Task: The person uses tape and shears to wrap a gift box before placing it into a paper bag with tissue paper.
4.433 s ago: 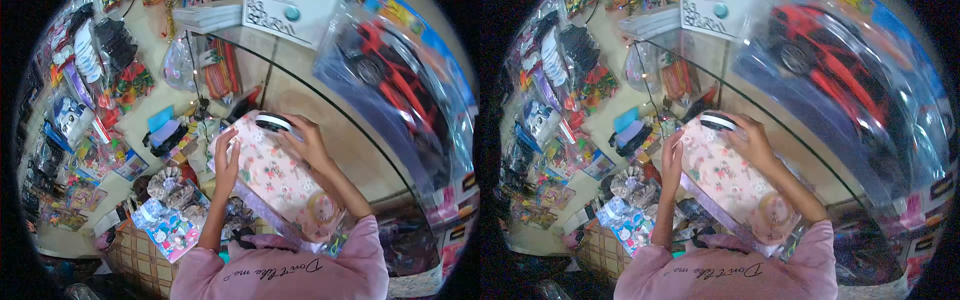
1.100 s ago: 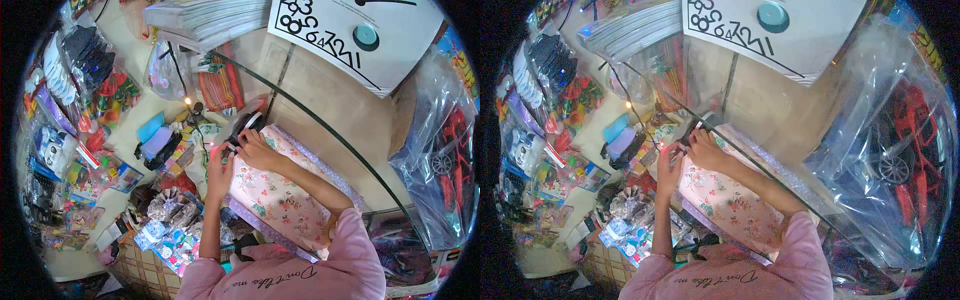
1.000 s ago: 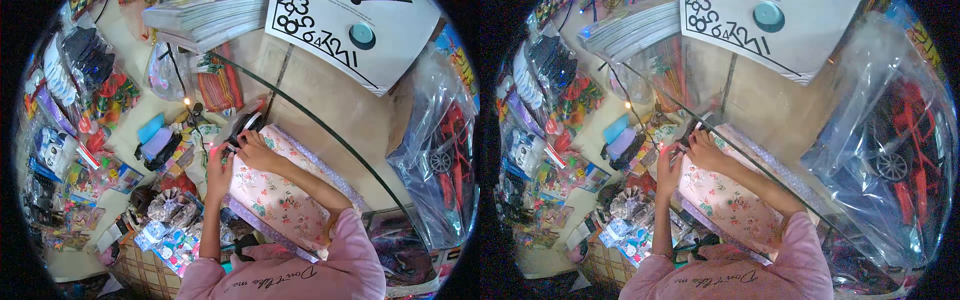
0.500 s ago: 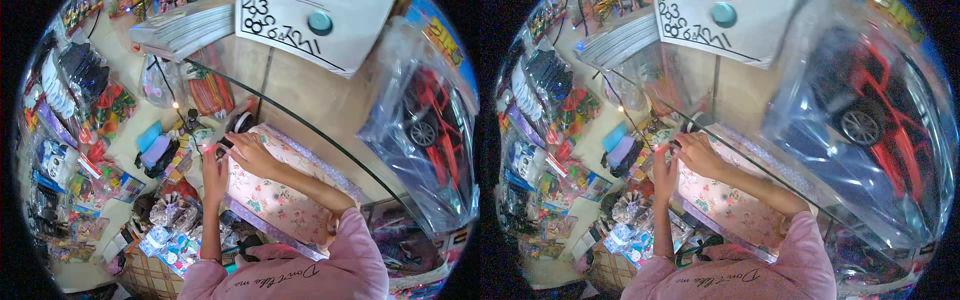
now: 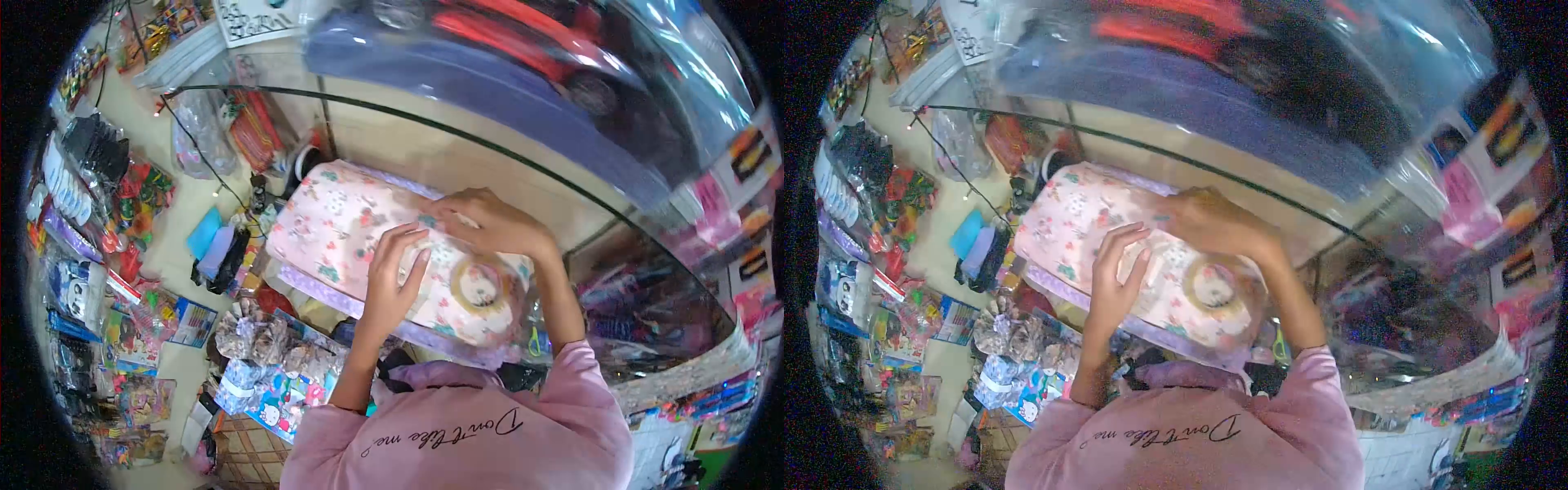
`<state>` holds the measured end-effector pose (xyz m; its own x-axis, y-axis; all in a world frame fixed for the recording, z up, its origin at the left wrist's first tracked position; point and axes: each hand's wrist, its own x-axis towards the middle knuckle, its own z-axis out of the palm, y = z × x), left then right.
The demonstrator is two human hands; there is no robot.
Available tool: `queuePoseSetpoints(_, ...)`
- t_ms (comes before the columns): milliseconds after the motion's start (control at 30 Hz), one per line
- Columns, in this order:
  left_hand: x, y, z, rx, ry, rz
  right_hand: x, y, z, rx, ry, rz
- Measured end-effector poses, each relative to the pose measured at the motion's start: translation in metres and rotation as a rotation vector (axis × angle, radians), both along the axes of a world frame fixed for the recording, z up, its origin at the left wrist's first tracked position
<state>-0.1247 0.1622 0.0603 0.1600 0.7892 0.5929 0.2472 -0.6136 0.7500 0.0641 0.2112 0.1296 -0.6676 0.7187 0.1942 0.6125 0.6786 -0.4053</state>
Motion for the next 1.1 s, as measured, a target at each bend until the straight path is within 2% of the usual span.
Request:
queuePoseSetpoints(67,0.022,-0.018,-0.002,-0.045,-0.015,-0.042,0.023,-0.026,0.007,-0.113,0.060,-0.060)
queuePoseSetpoints(133,0.042,-0.034,-0.002,-0.134,-0.051,-0.113,0.057,-0.039,-0.013,-0.180,0.080,-0.072)
queuePoseSetpoints(167,0.051,-0.037,-0.011,-0.042,-0.016,-0.095,0.067,-0.054,-0.017,-0.220,0.131,-0.111)
queuePoseSetpoints(200,0.060,-0.045,-0.013,-0.058,-0.025,-0.107,0.077,-0.069,-0.023,-0.263,0.183,-0.147)
queuePoseSetpoints(233,0.068,-0.053,-0.014,-0.071,-0.033,-0.118,0.089,-0.076,-0.040,-0.157,0.103,-0.174)
queuePoseSetpoints(333,0.087,-0.075,-0.026,-0.098,0.035,-0.059,0.112,-0.107,-0.069,-0.221,0.340,-0.193)
queuePoseSetpoints(467,0.096,-0.092,-0.042,0.002,0.362,0.084,0.114,-0.129,-0.103,-0.017,0.344,-0.251)
queuePoseSetpoints(600,0.101,-0.087,-0.060,0.029,0.466,0.131,0.108,-0.137,-0.113,0.010,0.592,-0.386)
queuePoseSetpoints(700,0.103,-0.085,-0.057,0.008,0.403,0.140,0.109,-0.144,-0.112,-0.048,0.640,-0.423)
queuePoseSetpoints(800,0.108,-0.094,-0.037,-0.245,-0.189,-0.013,0.107,-0.154,-0.107,-0.097,0.887,-0.461)
queuePoseSetpoints(933,0.109,-0.105,-0.031,0.021,-0.088,-0.116,0.107,-0.167,-0.098,-0.424,1.143,-0.289)
queuePoseSetpoints(1000,0.110,-0.112,-0.030,0.026,-0.001,-0.159,0.110,-0.171,-0.100,-0.599,1.301,-0.212)
queuePoseSetpoints(1100,0.108,-0.118,-0.029,0.089,0.214,-0.125,0.107,-0.185,-0.070,-0.877,1.581,-0.109)
